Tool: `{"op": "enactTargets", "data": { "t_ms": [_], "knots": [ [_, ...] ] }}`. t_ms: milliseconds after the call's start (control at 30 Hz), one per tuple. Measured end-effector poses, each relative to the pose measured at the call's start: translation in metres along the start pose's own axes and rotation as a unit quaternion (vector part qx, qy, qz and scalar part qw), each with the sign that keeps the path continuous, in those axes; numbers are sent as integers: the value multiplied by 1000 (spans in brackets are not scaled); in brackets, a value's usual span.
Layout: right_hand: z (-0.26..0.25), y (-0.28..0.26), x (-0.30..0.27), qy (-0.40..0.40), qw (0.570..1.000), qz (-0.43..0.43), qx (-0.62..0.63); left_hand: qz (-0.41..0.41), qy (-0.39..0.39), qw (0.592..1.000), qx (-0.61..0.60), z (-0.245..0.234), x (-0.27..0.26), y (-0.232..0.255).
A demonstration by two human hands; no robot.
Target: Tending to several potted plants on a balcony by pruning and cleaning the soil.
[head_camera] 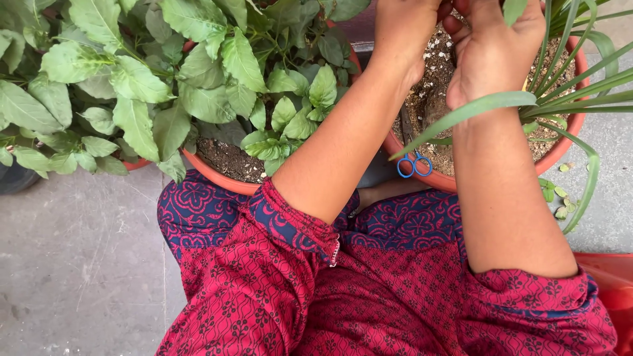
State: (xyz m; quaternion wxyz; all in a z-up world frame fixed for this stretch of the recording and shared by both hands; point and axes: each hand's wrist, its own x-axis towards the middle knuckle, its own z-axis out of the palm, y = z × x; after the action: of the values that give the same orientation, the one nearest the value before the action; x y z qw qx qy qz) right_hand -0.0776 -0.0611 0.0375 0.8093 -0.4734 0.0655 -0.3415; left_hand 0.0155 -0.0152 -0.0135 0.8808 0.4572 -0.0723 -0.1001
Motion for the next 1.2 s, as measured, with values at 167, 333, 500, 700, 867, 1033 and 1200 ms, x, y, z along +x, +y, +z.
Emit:
{"op": "enactTargets", "data": {
  "t_ms": [167,333,500,700,867,1033,1200],
  "knots": [
    [0,-2,8,-2,998,17,58,-33,-6,999,-29,-6,-8,-1],
    [3,-11,12,3,997,59,48,-32,-33,996,-75,-6,-8,11],
    [-6,3,22,37,990,101,93,-38,-51,996,-58,-3,-5,30],
    [-4,7,17,10,988,116,104,-76,-68,993,-66,-3,-2,48],
    [0,-1,8,64,983,125,118,-103,-55,993,-29,6,-3,56],
    [-3,-8,18,45,980,123,151,-47,-74,996,-6,17,-6,61],
    [-12,-2,40,60,984,146,78,-64,-64,995,-37,17,1,65]
  ]
}}
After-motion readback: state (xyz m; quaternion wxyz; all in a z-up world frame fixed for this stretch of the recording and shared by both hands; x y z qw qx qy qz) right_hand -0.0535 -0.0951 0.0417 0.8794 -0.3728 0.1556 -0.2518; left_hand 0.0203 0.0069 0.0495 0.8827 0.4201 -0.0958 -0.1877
